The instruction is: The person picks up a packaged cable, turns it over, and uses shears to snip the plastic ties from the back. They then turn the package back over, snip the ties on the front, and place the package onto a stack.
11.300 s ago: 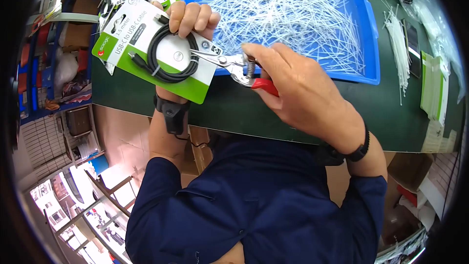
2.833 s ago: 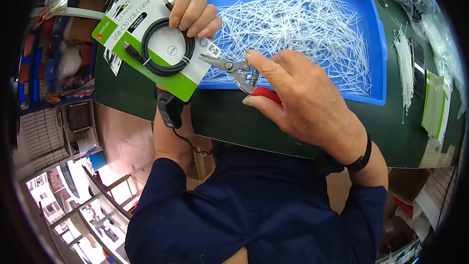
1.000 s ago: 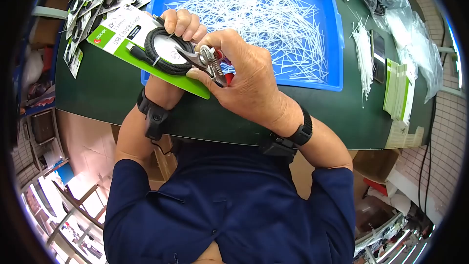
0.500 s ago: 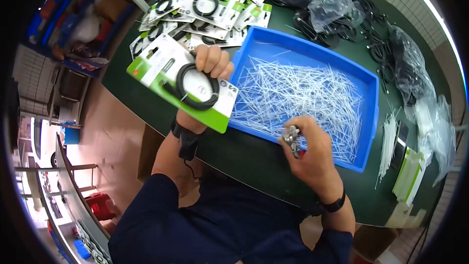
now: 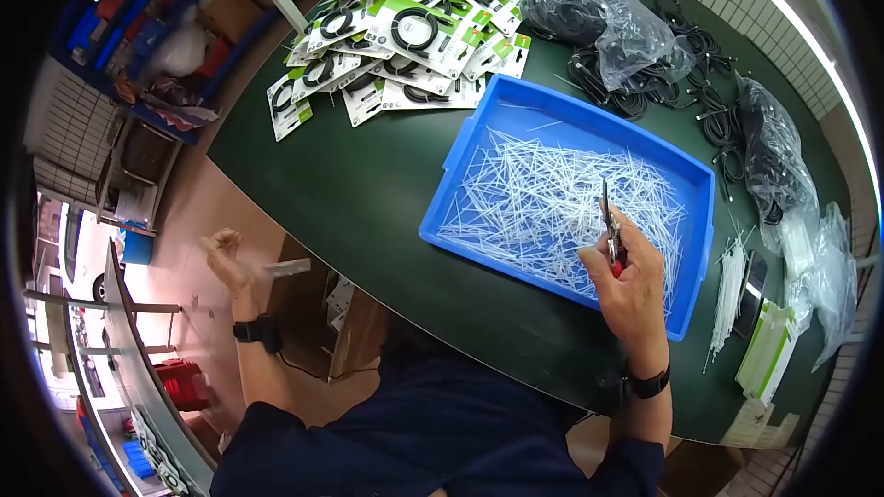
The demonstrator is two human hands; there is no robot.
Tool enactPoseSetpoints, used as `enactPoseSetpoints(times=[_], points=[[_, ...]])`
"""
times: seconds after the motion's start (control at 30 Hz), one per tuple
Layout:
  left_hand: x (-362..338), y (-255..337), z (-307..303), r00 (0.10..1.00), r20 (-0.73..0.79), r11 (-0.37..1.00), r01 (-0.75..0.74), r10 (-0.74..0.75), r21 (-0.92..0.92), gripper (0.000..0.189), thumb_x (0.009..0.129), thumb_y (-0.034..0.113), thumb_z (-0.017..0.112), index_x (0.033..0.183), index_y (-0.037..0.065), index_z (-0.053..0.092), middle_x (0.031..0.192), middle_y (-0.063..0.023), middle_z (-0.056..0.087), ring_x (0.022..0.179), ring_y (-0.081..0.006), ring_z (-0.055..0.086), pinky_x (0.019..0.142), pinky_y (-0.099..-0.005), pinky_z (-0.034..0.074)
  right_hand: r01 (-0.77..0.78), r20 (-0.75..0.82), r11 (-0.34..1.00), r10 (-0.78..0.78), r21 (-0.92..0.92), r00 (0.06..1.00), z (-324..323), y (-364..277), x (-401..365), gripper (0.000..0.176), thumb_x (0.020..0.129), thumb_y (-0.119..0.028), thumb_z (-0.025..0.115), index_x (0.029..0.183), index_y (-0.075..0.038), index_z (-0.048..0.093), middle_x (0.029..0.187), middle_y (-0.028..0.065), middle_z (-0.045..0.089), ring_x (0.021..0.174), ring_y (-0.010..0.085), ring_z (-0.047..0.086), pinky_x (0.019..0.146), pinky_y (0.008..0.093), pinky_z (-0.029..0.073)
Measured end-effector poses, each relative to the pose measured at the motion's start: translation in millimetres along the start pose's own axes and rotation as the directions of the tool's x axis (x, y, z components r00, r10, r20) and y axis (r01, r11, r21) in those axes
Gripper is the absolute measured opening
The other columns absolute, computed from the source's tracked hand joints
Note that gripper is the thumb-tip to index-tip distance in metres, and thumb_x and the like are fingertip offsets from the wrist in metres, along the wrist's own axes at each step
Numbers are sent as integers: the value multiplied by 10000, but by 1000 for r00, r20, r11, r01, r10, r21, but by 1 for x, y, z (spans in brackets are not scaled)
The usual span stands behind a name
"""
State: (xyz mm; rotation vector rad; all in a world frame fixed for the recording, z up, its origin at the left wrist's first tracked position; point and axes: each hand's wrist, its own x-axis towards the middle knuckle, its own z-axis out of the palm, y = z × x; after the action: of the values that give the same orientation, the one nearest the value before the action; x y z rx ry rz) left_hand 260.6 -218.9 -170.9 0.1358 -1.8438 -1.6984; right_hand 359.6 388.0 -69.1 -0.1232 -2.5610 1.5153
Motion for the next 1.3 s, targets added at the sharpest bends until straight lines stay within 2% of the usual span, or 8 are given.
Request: enactPoseSetpoints(times=[0.1,0.3,0.43,0.6,0.73,1.03,1.17,1.3], points=[[6,18,19,967,-254,995,31,-6,94,506,1137,417,432,904,19,639,929,-78,661,842,-141,622,807,-300,526,-20,14,1000,21,-20,1000,0,-3,2,632,914,-56,729,1509,23,530,860,-26,507,754,69,468,711,235,423],[36,61,177,899,344,881,-374,269,290,131,990,96,689,1088,15,656,1061,-94,654,928,-173,642,862,-311,547,-74,-4,989,74,-131,997,-5,-5,1,659,903,-75,717,1522,26,512,853,-13,535,767,81,495,739,232,441],[53,83,285,547,600,489,-827,583,279,487,813,-29,736,1278,71,631,1258,-133,625,1199,-340,590,1059,-409,483,6,-5,982,-7,-191,1000,-10,11,3,614,910,-91,712,1483,34,528,846,0,575,754,93,540,732,241,472],[89,47,380,277,764,75,-954,583,289,688,814,-104,619,1455,139,565,1487,-132,518,1406,-359,471,1166,-478,397,-72,-26,974,68,-216,997,-13,17,6,511,949,-140,684,1409,38,553,838,7,597,732,96,568,707,248,489],[110,12,412,245,838,25,-963,489,267,698,832,-107,593,1484,136,544,1511,-136,519,1431,-371,459,1189,-503,369,-235,-7,924,248,301,969,-15,18,5,426,993,-213,672,1325,37,579,831,11,603,701,94,569,671,254,492],[111,41,408,356,734,385,-912,578,139,526,891,-33,634,1411,34,595,1385,-181,615,1312,-398,547,1108,-443,454,-74,73,994,80,-81,994,-20,14,9,667,1029,-363,633,1533,32,449,944,140,632,878,245,630,855,366,504],[74,105,394,563,615,553,-799,552,235,371,963,89,675,1323,3,647,1254,-164,682,1171,-317,635,1005,-378,502,61,39,976,-54,-208,998,-15,15,3,694,1028,-347,629,1571,26,409,1018,180,628,934,304,621,916,387,491],[10,141,379,729,612,920,-391,306,6,322,1033,228,663,1246,-14,677,1148,-118,715,1016,-192,672,902,-332,521,97,27,960,-93,-263,995,-15,-1,0,659,1023,-301,625,1564,20,428,1140,222,630,1038,345,625,985,404,478]])
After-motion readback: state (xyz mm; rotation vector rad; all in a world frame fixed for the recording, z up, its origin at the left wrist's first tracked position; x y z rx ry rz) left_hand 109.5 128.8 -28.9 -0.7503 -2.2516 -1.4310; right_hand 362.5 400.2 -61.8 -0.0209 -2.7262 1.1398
